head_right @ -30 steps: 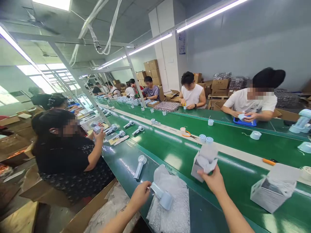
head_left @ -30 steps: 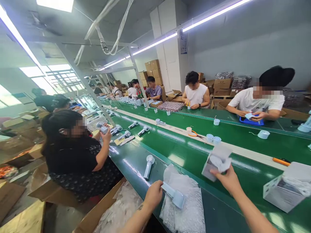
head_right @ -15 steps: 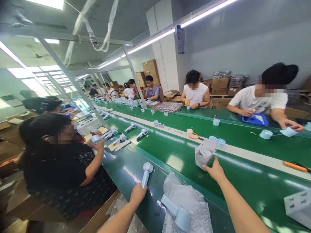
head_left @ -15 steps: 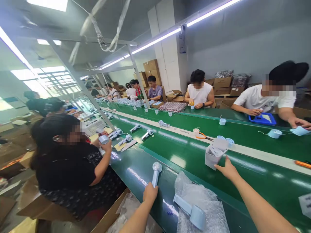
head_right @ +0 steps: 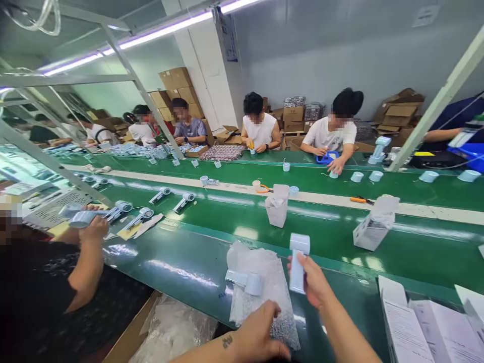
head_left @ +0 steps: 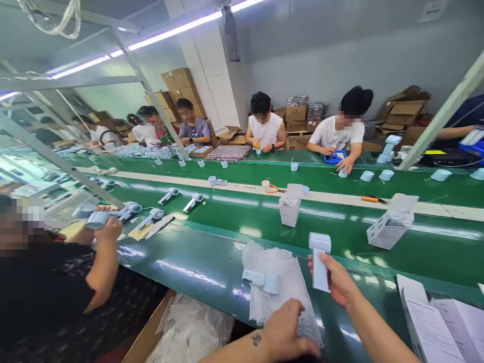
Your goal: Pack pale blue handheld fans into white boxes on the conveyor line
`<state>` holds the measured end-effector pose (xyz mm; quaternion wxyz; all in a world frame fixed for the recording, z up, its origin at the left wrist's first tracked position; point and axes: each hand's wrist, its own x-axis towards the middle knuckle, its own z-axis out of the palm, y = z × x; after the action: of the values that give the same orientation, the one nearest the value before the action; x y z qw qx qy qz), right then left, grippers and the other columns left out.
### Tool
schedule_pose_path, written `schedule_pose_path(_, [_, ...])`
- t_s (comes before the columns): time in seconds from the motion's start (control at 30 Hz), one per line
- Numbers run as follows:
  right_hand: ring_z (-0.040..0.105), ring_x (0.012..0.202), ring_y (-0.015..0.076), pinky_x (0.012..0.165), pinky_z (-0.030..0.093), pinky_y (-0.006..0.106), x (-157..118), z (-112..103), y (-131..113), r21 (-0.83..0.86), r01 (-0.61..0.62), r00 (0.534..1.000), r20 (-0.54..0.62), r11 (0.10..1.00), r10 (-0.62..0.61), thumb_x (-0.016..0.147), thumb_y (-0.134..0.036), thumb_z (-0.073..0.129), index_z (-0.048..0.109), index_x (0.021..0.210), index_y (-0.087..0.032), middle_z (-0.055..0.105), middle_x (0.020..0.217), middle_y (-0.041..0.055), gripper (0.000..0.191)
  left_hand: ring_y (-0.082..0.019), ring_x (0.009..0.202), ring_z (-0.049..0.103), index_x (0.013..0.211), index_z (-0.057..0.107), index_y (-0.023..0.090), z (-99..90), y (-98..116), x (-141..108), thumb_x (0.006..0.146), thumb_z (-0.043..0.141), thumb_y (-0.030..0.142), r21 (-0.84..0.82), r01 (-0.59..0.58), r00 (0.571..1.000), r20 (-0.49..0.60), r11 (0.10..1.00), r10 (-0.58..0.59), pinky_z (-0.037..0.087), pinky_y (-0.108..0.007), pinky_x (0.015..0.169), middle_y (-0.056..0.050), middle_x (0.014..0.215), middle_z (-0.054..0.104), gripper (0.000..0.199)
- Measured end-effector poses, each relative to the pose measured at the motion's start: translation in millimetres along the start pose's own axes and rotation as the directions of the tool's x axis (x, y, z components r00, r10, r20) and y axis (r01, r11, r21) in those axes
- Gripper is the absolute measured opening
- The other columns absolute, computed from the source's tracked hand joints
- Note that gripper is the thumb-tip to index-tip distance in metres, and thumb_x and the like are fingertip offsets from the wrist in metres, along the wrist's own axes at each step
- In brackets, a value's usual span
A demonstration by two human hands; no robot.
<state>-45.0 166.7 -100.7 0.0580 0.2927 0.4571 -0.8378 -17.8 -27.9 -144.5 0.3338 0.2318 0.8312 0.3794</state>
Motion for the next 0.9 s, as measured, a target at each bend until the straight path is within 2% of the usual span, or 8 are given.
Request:
schedule_pose_path(0.07, [0.063,0.058,0.0139,0.058,0.051,0.024,-14.2,-33.7,-14.6,-0.004,-0.005,0.997,-0.073,1.0,0.005,0.058,-0.047,0.086,0.066,0.089,-0.019,0.072,0.069,0.0002,0.047,-0.033,0.114,0.05,0.11,0.053,0.017,4.4,-11.9,-1.0,0.065,0.077,0.031,0.369,-0.031,0.991,0.131,0.929,-0.019,0.044,-0.048,0.094,-0.016,0.122,0.053,0.053])
schedule_pose_path(0.13, [0.064,0.061,0.0144,0.06,0.053,0.025,-34.6,-60.6,-21.8,-0.017,-0.028,0.997,-0.075,0.999,0.027,0.056,-0.041,0.089,0.065,0.097,-0.019,0.073,0.073,-0.0001,0.052,-0.034,0.113,0.051,0.099,0.058,0.015,2.9,-18.8,5.2,0.068,0.067,0.013,0.442,-0.007,0.988,0.143,0.897,-0.063,0.044,-0.048,0.093,-0.017,0.116,0.057,0.033])
schedule_pose_path(0.37, [0.067,0.061,0.0163,0.047,0.054,0.022,-90.4,-84.2,27.3,0.072,-0.232,0.97,0.09,0.97,0.226,0.054,-0.046,0.09,0.061,0.104,-0.016,0.071,0.072,0.0031,0.065,-0.02,0.083,0.061,0.082,0.06,0.016,-24.3,15.9,34.9,0.079,0.043,0.012,0.12,0.052,0.992,-0.119,0.991,-0.038,0.045,-0.032,0.078,-0.005,0.081,0.064,0.017])
schedule_pose_path(0.47, [0.068,0.057,0.0171,0.041,0.051,0.019,-88.0,-71.4,48.7,0.073,-0.323,0.903,0.321,0.944,0.285,0.054,-0.045,0.089,0.054,0.121,-0.018,0.069,0.07,0.0023,0.08,-0.015,0.072,0.058,0.081,0.059,0.016,-35.9,34.8,35.0,0.077,0.049,0.019,-0.038,-0.011,0.995,-0.102,0.999,0.007,0.044,-0.025,0.066,-0.001,0.076,0.063,0.011])
schedule_pose_path(0.57, [0.067,0.055,0.0159,0.04,0.051,0.018,-78.7,-60.9,46.7,0.052,-0.271,0.87,0.441,0.961,0.221,0.056,-0.044,0.087,0.048,0.129,-0.021,0.068,0.073,0.0011,0.086,-0.012,0.064,0.054,0.078,0.059,0.016,-48.6,49.6,32.7,0.069,0.06,0.025,-0.367,-0.065,0.997,-0.071,0.928,0.042,0.041,-0.024,0.063,0.002,0.069,0.06,0.012])
schedule_pose_path(0.67, [0.066,0.055,0.0139,0.039,0.051,0.018,-73.0,-62.5,33.1,-0.009,-0.21,0.911,0.361,0.978,0.199,0.064,-0.043,0.082,0.057,0.115,-0.019,0.065,0.075,0.0009,0.062,-0.01,0.059,0.05,0.071,0.058,0.016,-60.8,64.9,31.9,0.057,0.07,0.023,-0.71,-0.056,0.996,-0.089,0.702,-0.01,0.04,-0.025,0.063,0.003,0.061,0.057,0.019])
schedule_pose_path(0.77, [0.065,0.053,0.0138,0.036,0.049,0.018,-73.2,-69.8,25.5,-0.057,-0.189,0.948,0.25,0.98,0.197,0.068,-0.045,0.079,0.061,0.104,-0.018,0.063,0.072,-0.0005,0.048,-0.013,0.065,0.055,0.072,0.058,0.017,-62.5,79.7,32.0,0.056,0.074,0.026,-0.842,-0.026,0.992,-0.089,0.539,-0.092,0.043,-0.028,0.068,0.002,0.062,0.059,0.025])
schedule_pose_path(0.9, [0.064,0.053,0.0145,0.037,0.049,0.019,-75.6,-75.1,30.3,0.035,-0.129,0.981,0.15,0.991,0.122,0.067,-0.047,0.079,0.061,0.106,-0.017,0.063,0.067,-0.0007,0.052,-0.013,0.076,0.055,0.093,0.06,0.02,-41.5,87.3,32.5,0.059,0.084,0.042,-0.831,0.099,0.99,0.025,0.547,-0.142,0.04,-0.025,0.066,0.002,0.08,0.061,0.047])
